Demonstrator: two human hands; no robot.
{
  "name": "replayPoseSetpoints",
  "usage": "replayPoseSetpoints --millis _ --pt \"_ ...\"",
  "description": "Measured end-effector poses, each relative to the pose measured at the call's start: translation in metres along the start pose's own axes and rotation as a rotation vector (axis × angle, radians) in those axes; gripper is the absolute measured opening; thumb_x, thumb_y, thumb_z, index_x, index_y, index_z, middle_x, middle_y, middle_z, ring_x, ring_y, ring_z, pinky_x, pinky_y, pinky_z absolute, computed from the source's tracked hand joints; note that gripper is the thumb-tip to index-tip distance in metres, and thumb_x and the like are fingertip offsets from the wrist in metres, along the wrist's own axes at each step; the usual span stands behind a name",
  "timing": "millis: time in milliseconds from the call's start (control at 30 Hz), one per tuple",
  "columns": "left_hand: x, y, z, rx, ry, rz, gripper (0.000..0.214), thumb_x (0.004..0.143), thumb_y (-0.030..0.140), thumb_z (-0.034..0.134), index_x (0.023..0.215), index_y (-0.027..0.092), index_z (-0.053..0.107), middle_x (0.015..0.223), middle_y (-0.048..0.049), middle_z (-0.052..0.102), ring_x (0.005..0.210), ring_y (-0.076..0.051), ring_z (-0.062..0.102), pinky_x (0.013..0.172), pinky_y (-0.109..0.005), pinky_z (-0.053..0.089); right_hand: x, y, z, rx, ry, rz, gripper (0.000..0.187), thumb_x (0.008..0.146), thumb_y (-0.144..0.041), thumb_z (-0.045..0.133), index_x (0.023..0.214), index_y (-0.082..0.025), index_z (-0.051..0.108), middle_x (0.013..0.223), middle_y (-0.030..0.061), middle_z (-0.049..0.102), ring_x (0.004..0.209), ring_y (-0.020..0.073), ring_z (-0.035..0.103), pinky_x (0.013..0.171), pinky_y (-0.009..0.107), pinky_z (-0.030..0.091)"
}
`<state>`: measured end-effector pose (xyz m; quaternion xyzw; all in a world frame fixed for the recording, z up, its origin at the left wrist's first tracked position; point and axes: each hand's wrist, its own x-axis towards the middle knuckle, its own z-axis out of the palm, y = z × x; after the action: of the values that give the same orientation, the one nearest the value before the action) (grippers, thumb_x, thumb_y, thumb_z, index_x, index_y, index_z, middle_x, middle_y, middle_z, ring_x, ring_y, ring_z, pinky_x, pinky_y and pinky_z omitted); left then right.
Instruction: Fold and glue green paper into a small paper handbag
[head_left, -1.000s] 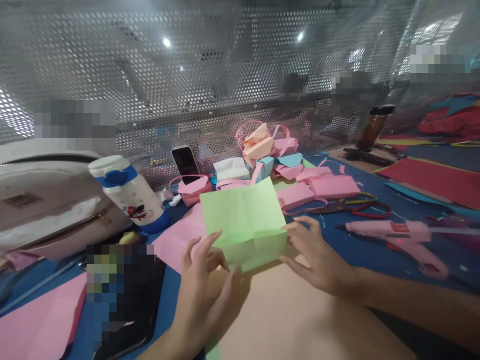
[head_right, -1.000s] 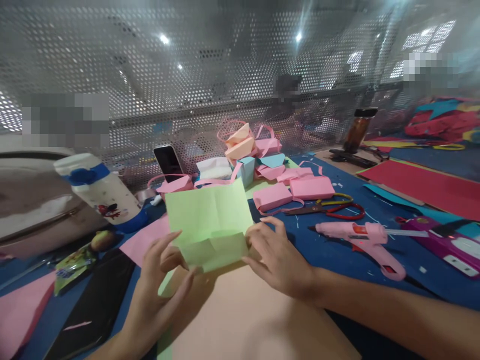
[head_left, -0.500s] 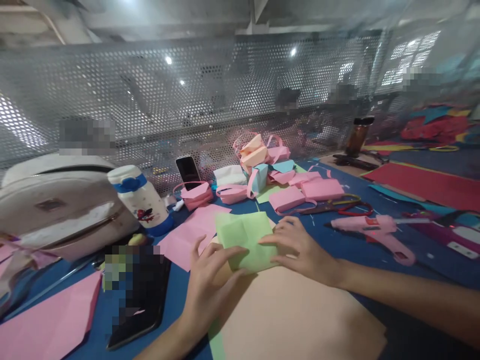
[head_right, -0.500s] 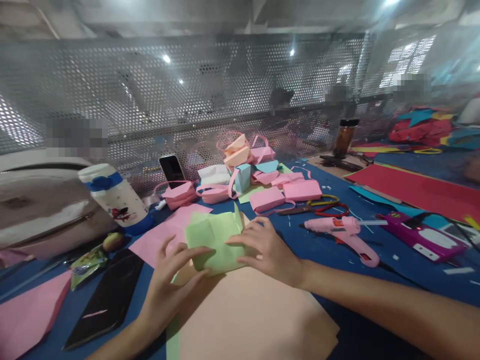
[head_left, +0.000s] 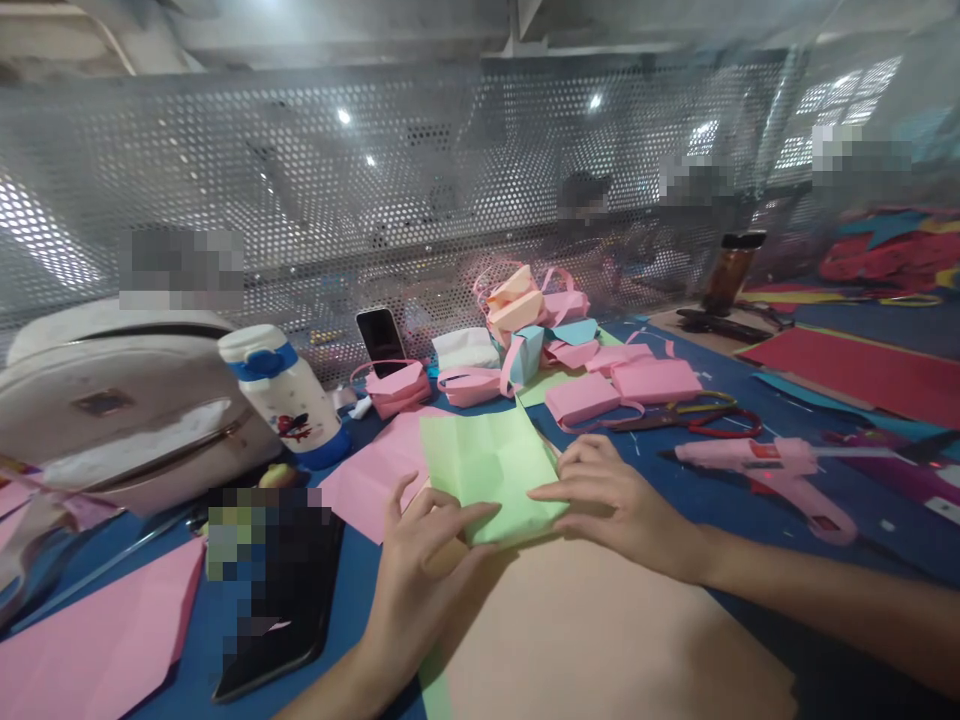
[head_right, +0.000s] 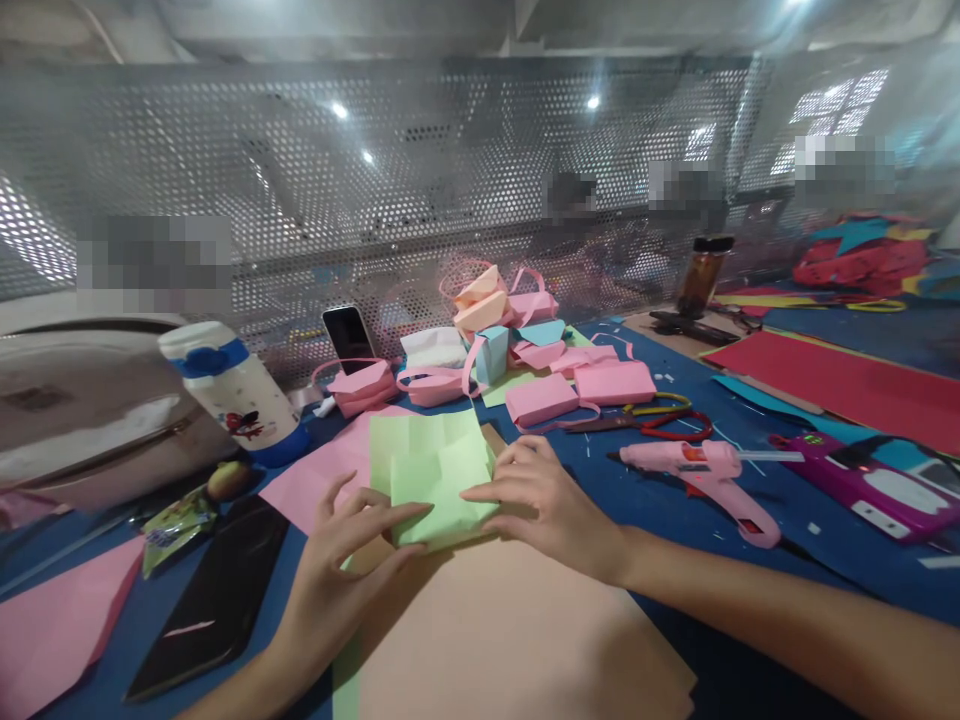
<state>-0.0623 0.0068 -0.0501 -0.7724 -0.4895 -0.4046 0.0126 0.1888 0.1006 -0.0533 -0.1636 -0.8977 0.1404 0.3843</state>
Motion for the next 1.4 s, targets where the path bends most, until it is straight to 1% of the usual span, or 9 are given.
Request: replayPoseSetpoints --millis 133,333,567,700,800,933,1067,1167,1400 --pt "0.001 -0.002 -0.003 0.061 -0.018 0.05 0.017 0.088 0.031 0.073 0.105 0.031 0.07 0.078 0.0067 0.069 0.079 -0.017 0.061 0.111 -0.047 0.02 -0.001 0.001 0.0 -0.038 -0.007 -0.047 0.021 0.095 -0.036 0.066 0.11 -0.023 0.073 0.089 0.004 0.068 0.095 0.0208 0.057 0.092 0.041 0.037" --pt "0.003 0.002 -0.006 0.136 -0.009 0.099 0.006 0.089 0.029 0.072 0.095 0.029 0.072 0.077 0.005 0.068 0.079 -0.019 0.06 0.109 -0.049 0.021 0.002 -0.005 -0.002 -0.089 -0.039 -0.012 0.02 0.097 -0.042 0.061 0.102 -0.026 0.072 0.088 0.003 0.064 0.095 0.0224 0.053 0.087 0.039 0.034" --pt "0.004 0.004 -0.006 0.152 -0.003 0.101 0.003 0.09 0.029 0.07 0.091 0.026 0.072 0.075 0.0029 0.058 0.076 -0.018 0.057 0.106 -0.049 0.026 0.001 -0.006 -0.002 -0.122 -0.025 0.027 0.016 0.091 -0.04 0.071 0.093 -0.024 0.07 0.094 0.0036 0.06 0.093 0.0225 0.051 0.085 0.038 0.033" --pt "0.005 0.008 -0.004 0.159 0.021 0.071 0.003 0.087 0.029 0.073 0.088 0.027 0.072 0.091 -0.0018 0.063 0.089 -0.023 0.059 0.105 -0.05 0.027 0.001 -0.009 -0.002 -0.105 -0.027 0.047 0.014 0.088 -0.037 0.074 0.092 -0.024 0.07 0.095 0.0032 0.06 0.094 0.0224 0.051 0.086 0.038 0.032" --pt "0.009 0.015 0.0 0.119 0.024 0.037 0.004 0.086 0.03 0.074 0.086 0.027 0.07 0.094 0.0007 0.07 0.094 -0.023 0.062 0.11 -0.052 0.022 0.001 -0.01 -0.002 -0.088 -0.029 0.08 0.014 0.089 -0.038 0.073 0.093 -0.025 0.071 0.095 0.0026 0.061 0.096 0.0227 0.052 0.089 0.039 0.031" --pt "0.013 0.023 0.006 0.082 0.002 0.021 0.004 0.088 0.032 0.072 0.091 0.029 0.071 0.081 0.0062 0.072 0.087 -0.02 0.064 0.115 -0.053 0.015 0.001 -0.01 -0.001 -0.063 -0.031 0.091 0.017 0.091 -0.043 0.069 0.094 -0.026 0.07 0.094 0.0018 0.063 0.097 0.0229 0.052 0.089 0.04 0.031" --pt "0.013 0.025 0.009 0.114 -0.023 0.036 0.003 0.09 0.03 0.07 0.093 0.029 0.072 0.079 0.0055 0.07 0.08 -0.018 0.064 0.116 -0.055 0.015 0.002 -0.009 -0.003 -0.061 0.013 0.089 0.031 0.091 -0.053 0.065 0.099 -0.023 0.065 0.096 0.0026 0.067 0.098 0.0235 0.053 0.089 0.039 0.031" --pt "0.012 0.024 0.008 0.146 -0.034 0.056 0.004 0.089 0.029 0.07 0.093 0.029 0.071 0.078 0.005 0.069 0.078 -0.017 0.063 0.115 -0.056 0.017 0.003 -0.007 -0.007 -0.085 0.03 0.085 0.039 0.091 -0.059 0.062 0.093 -0.02 0.06 0.093 0.0034 0.066 0.096 0.0238 0.053 0.087 0.039 0.032" --pt "0.009 0.021 0.007 0.174 -0.046 0.075 0.006 0.091 0.028 0.069 0.096 0.029 0.07 0.077 0.0055 0.067 0.077 -0.016 0.063 0.114 -0.055 0.018 0.002 -0.005 -0.012 -0.074 -0.001 0.117 0.024 0.085 -0.044 0.076 0.087 -0.022 0.067 0.093 0.0027 0.063 0.095 0.0231 0.052 0.087 0.039 0.033"
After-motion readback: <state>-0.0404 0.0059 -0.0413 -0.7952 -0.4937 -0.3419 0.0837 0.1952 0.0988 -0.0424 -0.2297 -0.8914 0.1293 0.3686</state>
